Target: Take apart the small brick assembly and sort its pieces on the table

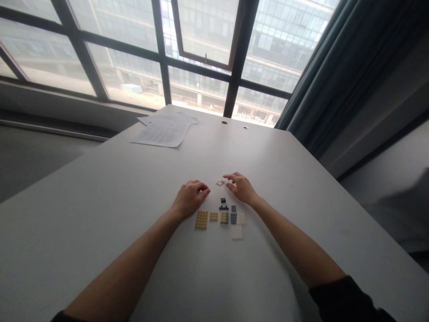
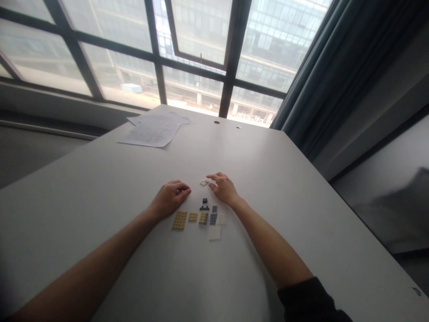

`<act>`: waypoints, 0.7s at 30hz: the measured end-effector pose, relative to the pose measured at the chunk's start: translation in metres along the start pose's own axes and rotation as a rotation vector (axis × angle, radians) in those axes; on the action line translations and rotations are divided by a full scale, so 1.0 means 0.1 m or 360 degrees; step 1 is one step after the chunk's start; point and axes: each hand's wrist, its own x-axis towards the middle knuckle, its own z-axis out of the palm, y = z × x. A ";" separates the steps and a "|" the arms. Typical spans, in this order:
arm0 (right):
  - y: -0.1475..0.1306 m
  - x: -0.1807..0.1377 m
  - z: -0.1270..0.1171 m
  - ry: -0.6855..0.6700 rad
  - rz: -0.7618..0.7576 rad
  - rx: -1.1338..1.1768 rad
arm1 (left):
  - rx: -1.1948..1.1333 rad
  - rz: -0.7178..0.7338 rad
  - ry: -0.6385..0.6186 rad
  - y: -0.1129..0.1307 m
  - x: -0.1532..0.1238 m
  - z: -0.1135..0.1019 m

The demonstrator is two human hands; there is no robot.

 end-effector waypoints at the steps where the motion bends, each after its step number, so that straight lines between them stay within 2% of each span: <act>1: 0.03 0.04 0.03 -0.0027 -0.0042 -0.0048 | 0.0069 0.0036 -0.0006 0.01 -0.01 0.01; 4: 0.11 0.10 0.10 -0.0078 -0.0092 -0.0109 | 0.0295 0.0160 -0.0044 0.04 -0.03 0.06; 7: 0.15 0.07 0.11 -0.0024 -0.0035 -0.0085 | 0.0393 0.0219 -0.0102 0.06 0.02 0.09; 11: 0.20 -0.04 0.02 0.0043 0.0083 -0.0020 | 0.0320 0.0042 -0.0191 0.01 0.25 0.08; 15: 0.25 -0.15 -0.05 0.0076 0.0171 0.0133 | 0.0328 -0.0069 -0.0183 0.02 0.45 0.10; 21: 0.31 -0.30 -0.06 0.0188 0.0354 0.0593 | 0.0376 -0.0034 -0.0128 0.19 0.46 0.22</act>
